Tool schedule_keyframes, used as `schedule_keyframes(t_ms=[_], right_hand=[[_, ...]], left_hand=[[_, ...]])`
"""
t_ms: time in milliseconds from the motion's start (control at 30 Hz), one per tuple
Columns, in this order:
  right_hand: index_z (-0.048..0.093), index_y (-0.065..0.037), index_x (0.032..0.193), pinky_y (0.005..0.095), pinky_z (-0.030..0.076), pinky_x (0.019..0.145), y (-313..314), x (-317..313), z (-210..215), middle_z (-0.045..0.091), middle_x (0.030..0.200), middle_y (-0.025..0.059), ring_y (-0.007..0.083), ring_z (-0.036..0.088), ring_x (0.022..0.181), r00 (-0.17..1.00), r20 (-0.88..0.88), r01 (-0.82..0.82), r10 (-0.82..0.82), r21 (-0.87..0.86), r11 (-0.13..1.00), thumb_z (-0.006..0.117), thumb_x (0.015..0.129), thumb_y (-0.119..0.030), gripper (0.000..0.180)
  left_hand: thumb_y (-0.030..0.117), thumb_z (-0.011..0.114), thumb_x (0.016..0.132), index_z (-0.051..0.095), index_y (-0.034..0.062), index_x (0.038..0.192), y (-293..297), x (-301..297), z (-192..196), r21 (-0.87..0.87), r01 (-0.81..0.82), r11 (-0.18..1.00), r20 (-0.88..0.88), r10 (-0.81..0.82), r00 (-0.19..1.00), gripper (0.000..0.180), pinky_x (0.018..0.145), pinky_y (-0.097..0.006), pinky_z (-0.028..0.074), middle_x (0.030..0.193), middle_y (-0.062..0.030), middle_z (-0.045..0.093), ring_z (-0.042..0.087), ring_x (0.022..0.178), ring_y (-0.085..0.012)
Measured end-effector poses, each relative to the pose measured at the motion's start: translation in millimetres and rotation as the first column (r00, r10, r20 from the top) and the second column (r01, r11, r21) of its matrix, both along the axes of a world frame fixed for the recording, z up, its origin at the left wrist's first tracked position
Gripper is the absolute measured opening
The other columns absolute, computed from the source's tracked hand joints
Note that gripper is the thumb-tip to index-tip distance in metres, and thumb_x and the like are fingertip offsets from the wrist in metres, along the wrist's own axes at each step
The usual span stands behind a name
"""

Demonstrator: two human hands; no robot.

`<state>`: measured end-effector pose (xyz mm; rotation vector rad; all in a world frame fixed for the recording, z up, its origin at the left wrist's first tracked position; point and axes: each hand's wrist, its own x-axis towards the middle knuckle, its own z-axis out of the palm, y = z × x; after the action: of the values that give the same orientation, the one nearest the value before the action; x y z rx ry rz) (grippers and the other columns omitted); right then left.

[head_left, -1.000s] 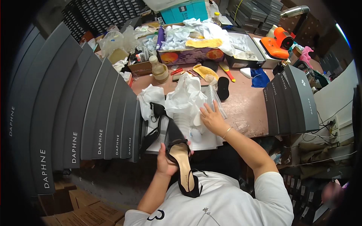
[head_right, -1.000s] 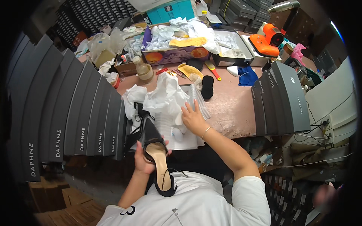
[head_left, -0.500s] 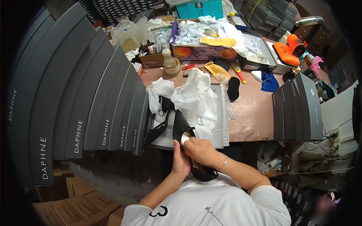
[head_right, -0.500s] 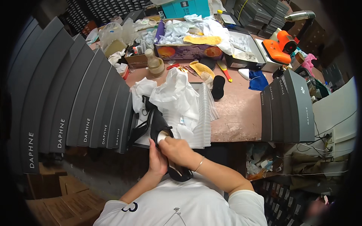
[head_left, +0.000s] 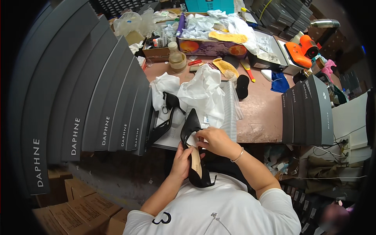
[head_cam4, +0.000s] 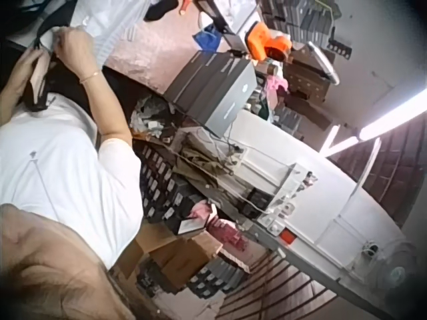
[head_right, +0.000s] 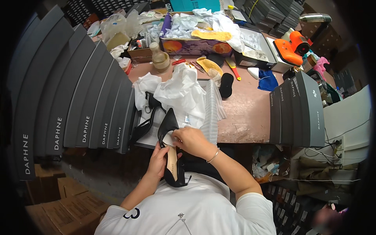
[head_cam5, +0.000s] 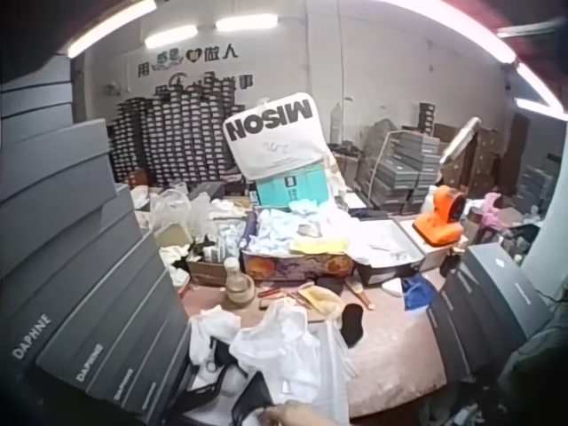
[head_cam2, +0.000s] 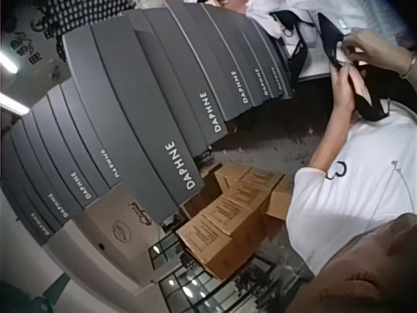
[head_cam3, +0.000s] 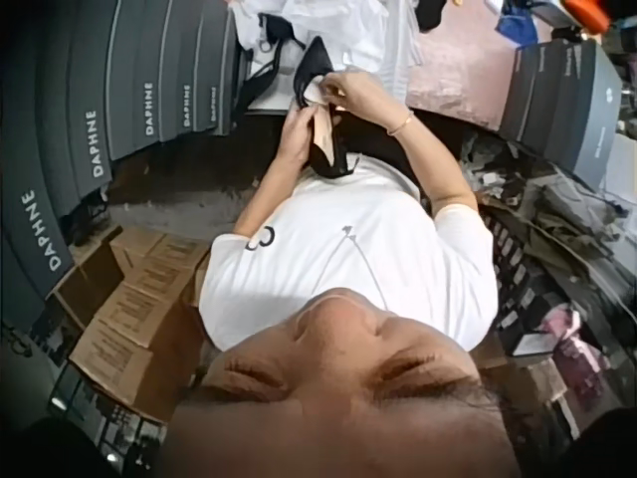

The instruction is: Packing pairs of high-heeled shoes into boxes with protective tissue paper.

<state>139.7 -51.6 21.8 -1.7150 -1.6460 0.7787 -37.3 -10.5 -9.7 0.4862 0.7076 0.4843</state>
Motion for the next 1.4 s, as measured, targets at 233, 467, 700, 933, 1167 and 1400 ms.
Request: schedule_keyframes(t_ms=[233,467,700,933,1167,1400], right_hand=[[0.058,-0.003,0.095,0.0408,0.052,0.063,0,22,-36,0.063,0.085,0.0139,0.0323,0.065,0.072,0.895,0.420,0.185,-0.148,-0.050,0.981,0.073,0.078,-0.030,0.036],[0.050,0.000,0.113,0.0464,0.050,0.080,-2,10,-80,0.056,0.107,0.0255,0.0408,0.061,0.093,0.863,0.480,0.282,-0.159,-0.197,0.939,0.065,0.076,-0.020,0.045],[0.049,0.002,0.131,0.0379,0.041,0.096,-27,29,-40,0.050,0.126,0.0219,0.0345,0.053,0.107,0.965,-0.047,0.261,-0.256,0.148,0.954,0.041,0.086,-0.006,0.046],[0.054,-0.002,0.126,0.0356,0.044,0.076,-3,-34,21,0.053,0.094,0.0132,0.0286,0.053,0.086,0.987,0.130,0.026,-0.094,0.453,0.891,0.061,0.079,-0.009,0.048],[0.059,-0.007,0.096,0.0434,0.040,0.084,15,-61,-13,0.057,0.095,0.0081,0.0293,0.054,0.087,0.974,0.189,0.093,-0.125,0.167,0.981,0.067,0.070,-0.011,0.028],[0.048,-0.011,0.133,0.0484,0.029,0.103,46,-63,-16,0.047,0.130,0.0130,0.0307,0.043,0.121,0.849,0.385,0.137,-0.362,0.501,0.855,0.058,0.075,-0.012,0.059]], left_hand=[[0.022,0.049,0.095,0.055,-0.0014,0.112,21,-12,-11,0.019,0.153,0.988,-0.103,-0.151,0.983,0.029,0.063,-0.032,0.059,0.101,-0.0193,0.066,0.068,0.078,-0.0224],[0.028,0.050,0.097,0.059,-0.0028,0.106,17,-4,-7,0.045,0.051,0.998,-0.139,-0.044,0.989,0.033,0.054,-0.028,0.057,0.092,-0.0189,0.069,0.068,0.069,-0.0198],[0.037,0.049,0.098,0.061,-0.0030,0.101,22,-2,-12,0.022,0.097,0.995,-0.161,-0.093,0.983,0.042,0.059,-0.027,0.056,0.085,-0.0168,0.068,0.068,0.069,-0.0203],[0.060,0.044,0.093,0.048,0.0082,0.128,8,4,9,-0.042,-0.050,0.998,0.074,0.053,0.996,0.063,0.096,-0.036,0.043,0.122,-0.0073,0.054,0.053,0.114,-0.0214],[0.058,0.048,0.092,0.042,0.0096,0.135,-3,-7,20,0.077,-0.175,0.982,0.027,0.173,0.985,0.065,0.107,-0.038,0.032,0.135,-0.0082,0.046,0.041,0.128,-0.0219],[0.043,0.050,0.097,0.034,0.0072,0.139,-20,-6,-5,0.167,-0.116,0.979,-0.042,0.125,0.991,0.057,0.101,-0.033,0.038,0.134,-0.0078,0.044,0.044,0.122,-0.0175]])
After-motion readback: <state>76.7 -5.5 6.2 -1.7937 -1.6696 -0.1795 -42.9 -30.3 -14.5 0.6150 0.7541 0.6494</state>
